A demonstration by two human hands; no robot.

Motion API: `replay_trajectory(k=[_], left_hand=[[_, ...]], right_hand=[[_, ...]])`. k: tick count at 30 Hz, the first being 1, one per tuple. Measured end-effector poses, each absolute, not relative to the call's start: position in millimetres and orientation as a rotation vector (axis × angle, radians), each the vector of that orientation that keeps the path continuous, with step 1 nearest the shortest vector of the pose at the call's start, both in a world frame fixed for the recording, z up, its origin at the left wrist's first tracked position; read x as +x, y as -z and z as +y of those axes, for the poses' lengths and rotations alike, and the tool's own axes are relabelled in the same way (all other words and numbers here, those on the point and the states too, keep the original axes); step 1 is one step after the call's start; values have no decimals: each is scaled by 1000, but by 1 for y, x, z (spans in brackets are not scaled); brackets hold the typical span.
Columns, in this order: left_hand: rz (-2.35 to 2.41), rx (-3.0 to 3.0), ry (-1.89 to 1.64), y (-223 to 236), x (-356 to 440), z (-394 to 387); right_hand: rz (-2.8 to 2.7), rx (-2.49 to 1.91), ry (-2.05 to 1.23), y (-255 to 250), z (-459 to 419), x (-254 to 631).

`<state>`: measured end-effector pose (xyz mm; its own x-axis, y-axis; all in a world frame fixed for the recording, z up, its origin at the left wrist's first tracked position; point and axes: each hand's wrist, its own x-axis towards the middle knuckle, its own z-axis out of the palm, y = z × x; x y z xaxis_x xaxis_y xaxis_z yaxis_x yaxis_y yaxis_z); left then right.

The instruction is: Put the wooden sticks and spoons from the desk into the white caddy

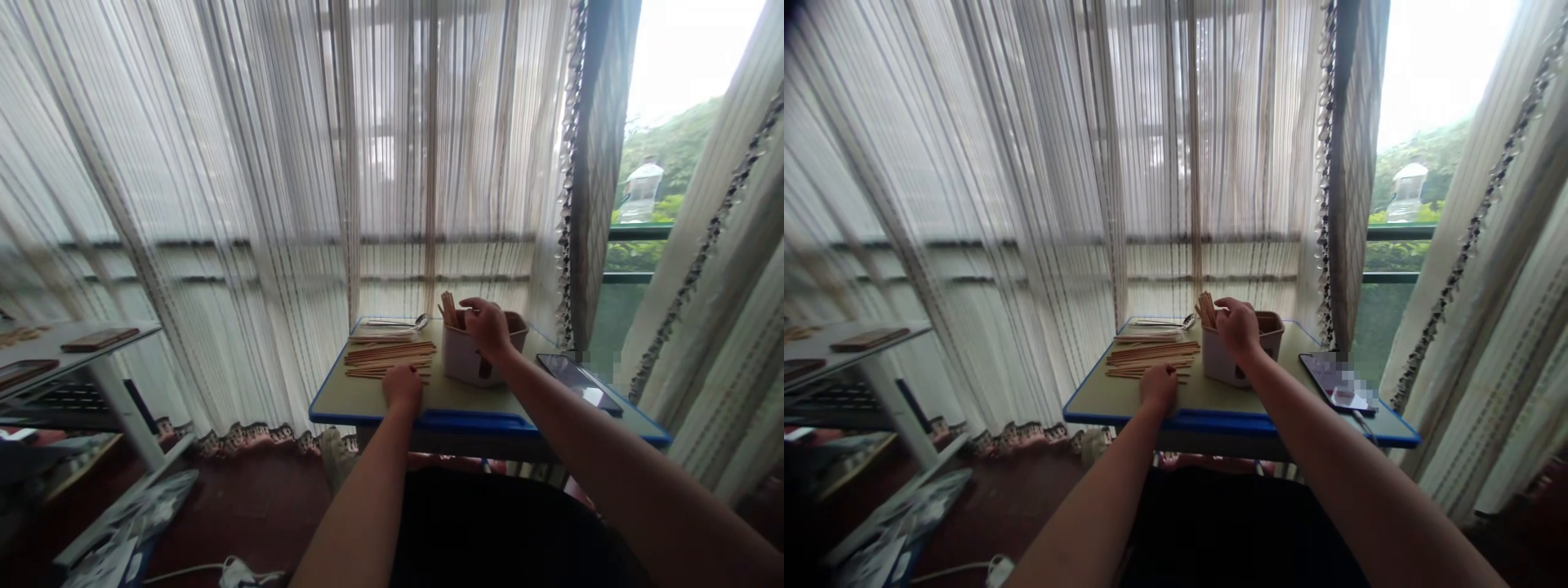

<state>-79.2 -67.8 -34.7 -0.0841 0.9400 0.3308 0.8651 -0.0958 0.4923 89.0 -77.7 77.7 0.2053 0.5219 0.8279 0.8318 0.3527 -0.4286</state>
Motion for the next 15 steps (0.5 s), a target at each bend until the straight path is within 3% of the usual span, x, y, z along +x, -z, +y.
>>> replay_trajectory(k=[6,11,15], left_hand=[[1972,1987,-966,35,-80,-68],[1952,1949,-1006,35,-80,-68],[1966,1936,-1014,34,-79,-68]], right_hand=[[-1636,-1104,373,-30,-119,60],[-1835,-1484,163,29,-117,47],[-1943,-1802,100,38,-107,44]])
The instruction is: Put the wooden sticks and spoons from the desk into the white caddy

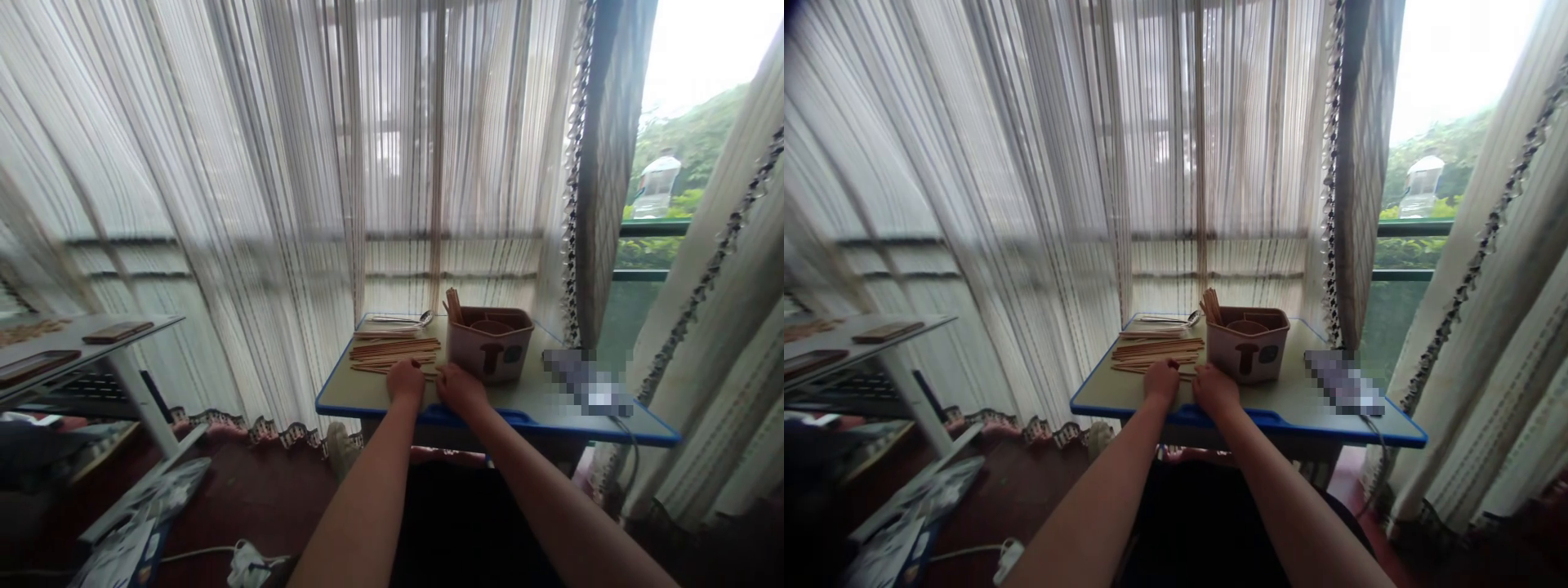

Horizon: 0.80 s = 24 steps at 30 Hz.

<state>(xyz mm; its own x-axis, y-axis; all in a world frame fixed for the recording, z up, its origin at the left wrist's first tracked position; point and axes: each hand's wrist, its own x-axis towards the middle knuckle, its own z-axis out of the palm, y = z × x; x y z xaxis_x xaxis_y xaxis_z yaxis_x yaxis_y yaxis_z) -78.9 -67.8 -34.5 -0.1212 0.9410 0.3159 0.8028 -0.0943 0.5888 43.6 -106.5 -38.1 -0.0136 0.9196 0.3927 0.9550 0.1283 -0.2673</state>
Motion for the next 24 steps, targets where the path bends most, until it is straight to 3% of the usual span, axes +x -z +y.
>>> replay_trajectory(k=[8,24], left_hand=[[1967,1899,-1038,32,-79,-68],[1990,1907,-1066,31,-79,-70]], right_hand=[[-1957,-1946,3,31,-104,45],[-1819,-1828,-52,40,-107,60]])
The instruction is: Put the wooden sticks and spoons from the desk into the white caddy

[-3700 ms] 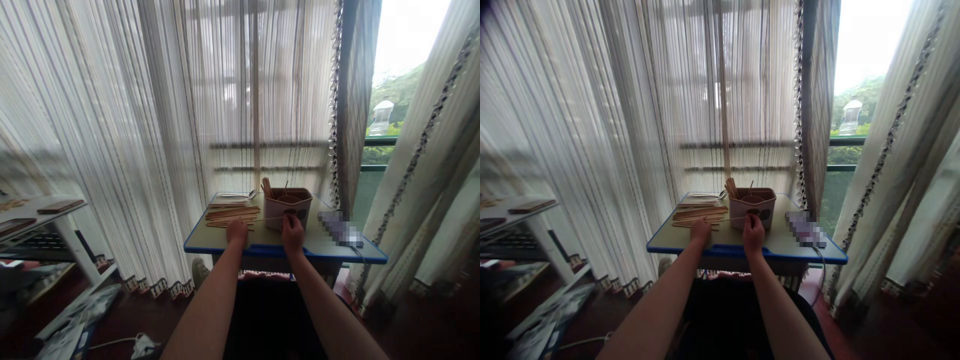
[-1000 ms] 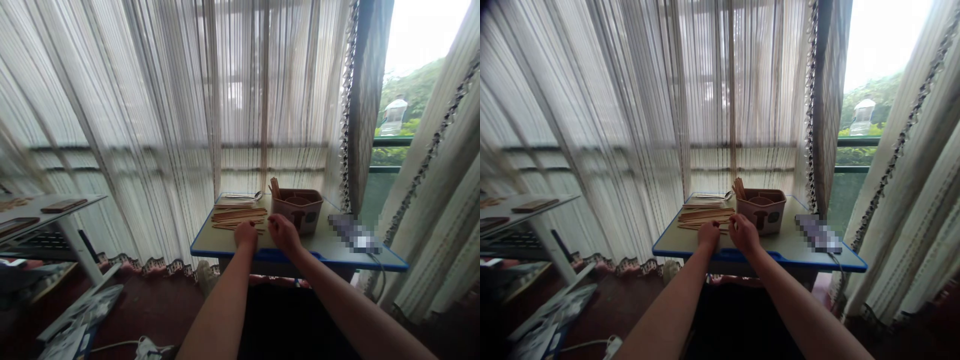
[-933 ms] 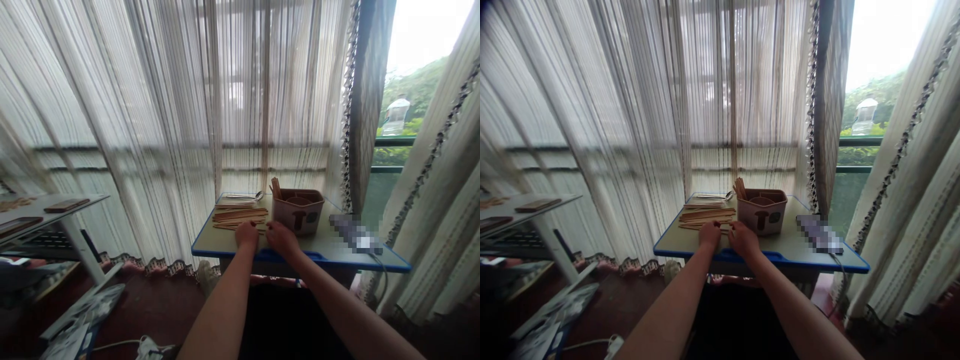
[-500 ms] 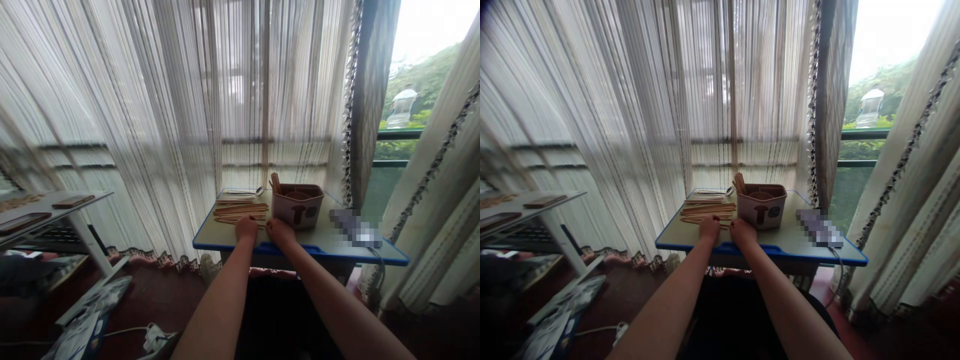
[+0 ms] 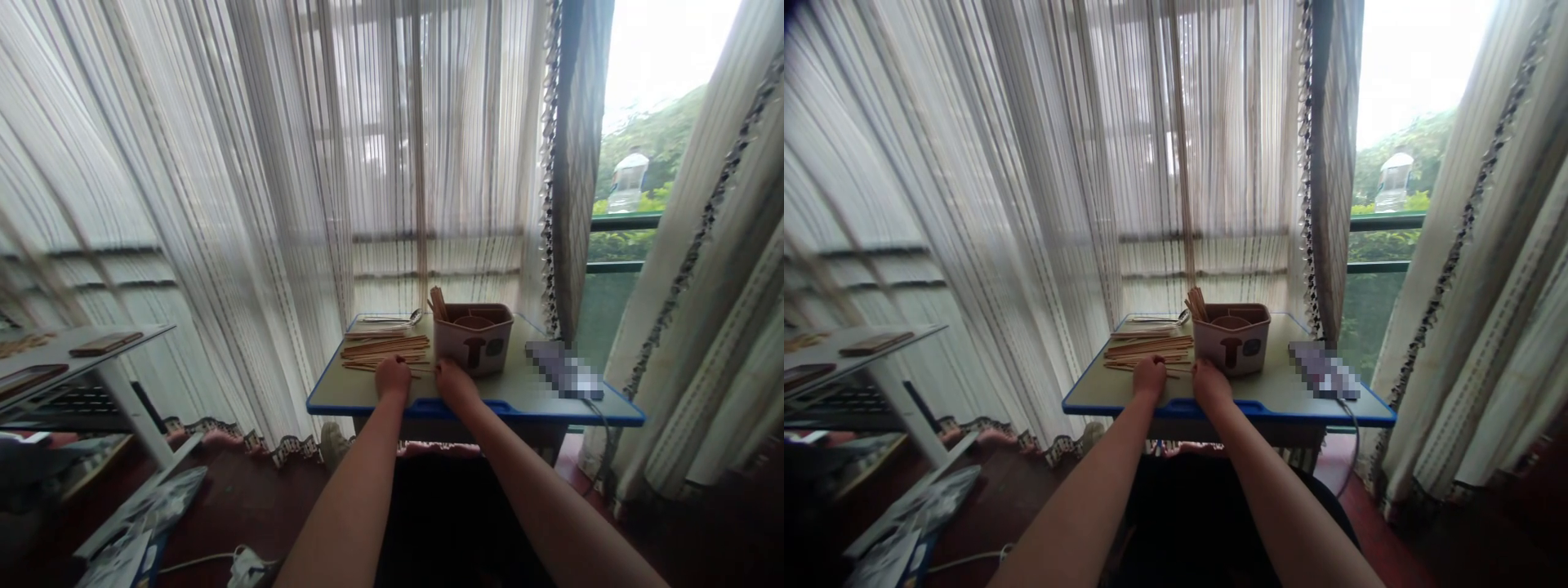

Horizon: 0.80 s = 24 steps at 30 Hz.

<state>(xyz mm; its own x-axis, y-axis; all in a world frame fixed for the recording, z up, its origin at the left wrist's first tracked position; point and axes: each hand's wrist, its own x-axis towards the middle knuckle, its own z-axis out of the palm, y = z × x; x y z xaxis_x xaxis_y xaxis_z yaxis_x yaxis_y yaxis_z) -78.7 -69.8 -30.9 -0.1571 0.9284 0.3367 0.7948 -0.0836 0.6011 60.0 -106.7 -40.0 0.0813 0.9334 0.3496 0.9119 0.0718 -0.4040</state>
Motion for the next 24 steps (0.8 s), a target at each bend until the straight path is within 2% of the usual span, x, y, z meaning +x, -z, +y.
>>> replay_trajectory(k=[5,14,24], left_hand=[[2009,1942,-1016,34,-79,-66],[2066,1988,-991,37,-76,-66],[2086,2043,-853,34,-75,-69]], right_hand=[[-1688,-1765,-72,45,-114,77],[-889,-1347,-65,49,-126,93],[-928,-1239,-156,47,-137,88]])
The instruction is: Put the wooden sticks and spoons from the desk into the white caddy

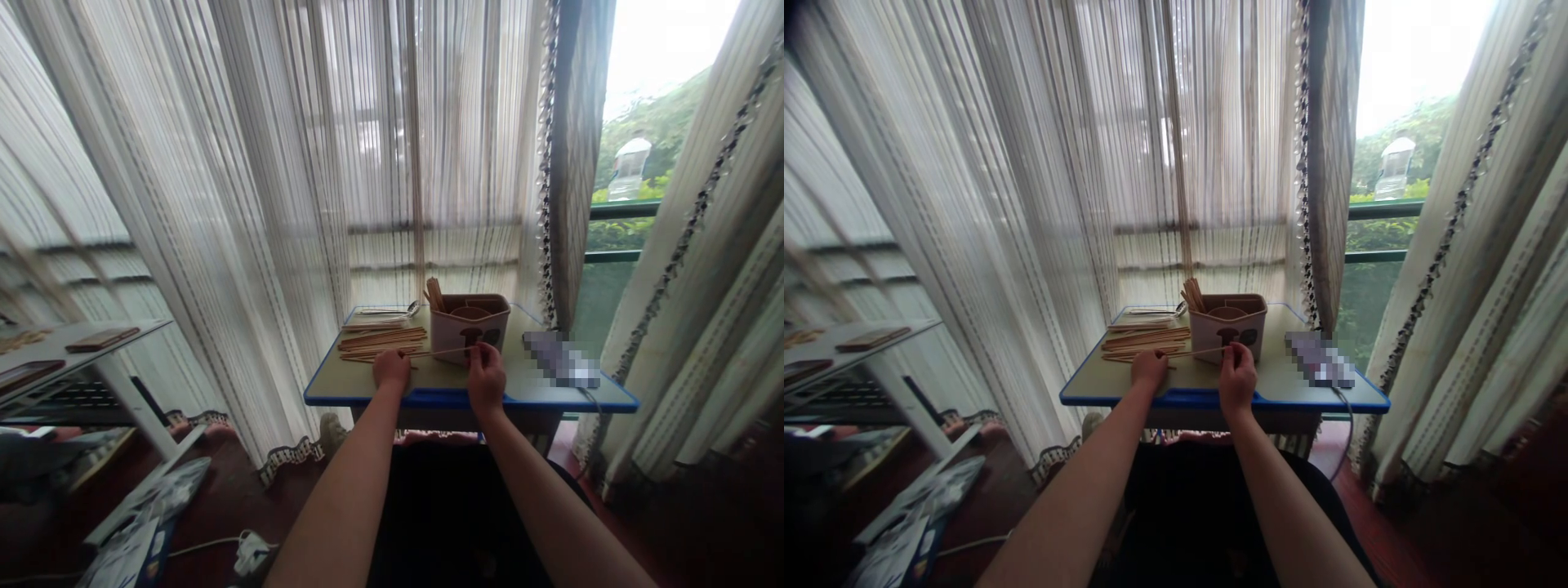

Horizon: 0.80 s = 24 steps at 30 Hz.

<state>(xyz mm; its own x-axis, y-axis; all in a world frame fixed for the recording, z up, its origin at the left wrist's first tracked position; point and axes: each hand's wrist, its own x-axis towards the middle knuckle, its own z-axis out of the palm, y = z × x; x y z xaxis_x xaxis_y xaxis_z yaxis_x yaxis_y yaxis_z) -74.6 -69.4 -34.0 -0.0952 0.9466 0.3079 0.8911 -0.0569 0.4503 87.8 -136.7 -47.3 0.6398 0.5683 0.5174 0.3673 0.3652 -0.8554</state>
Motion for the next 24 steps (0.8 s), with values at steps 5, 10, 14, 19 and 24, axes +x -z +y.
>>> replay_trajectory(k=[5,10,14,19,24], left_hand=[[2091,2057,-845,30,-73,-73],[2105,2026,-844,29,-73,-72],[2109,2044,-869,31,-74,-71],[2108,2020,-890,32,-74,-71],[2113,2028,-896,32,-75,-72]], right_hand=[[-964,-1280,-136,24,-130,92],[-960,-1087,241,-67,-139,111],[-938,-931,554,-135,-151,126],[-1188,-1067,632,-134,-137,125],[-1319,-1177,530,-91,-116,107]])
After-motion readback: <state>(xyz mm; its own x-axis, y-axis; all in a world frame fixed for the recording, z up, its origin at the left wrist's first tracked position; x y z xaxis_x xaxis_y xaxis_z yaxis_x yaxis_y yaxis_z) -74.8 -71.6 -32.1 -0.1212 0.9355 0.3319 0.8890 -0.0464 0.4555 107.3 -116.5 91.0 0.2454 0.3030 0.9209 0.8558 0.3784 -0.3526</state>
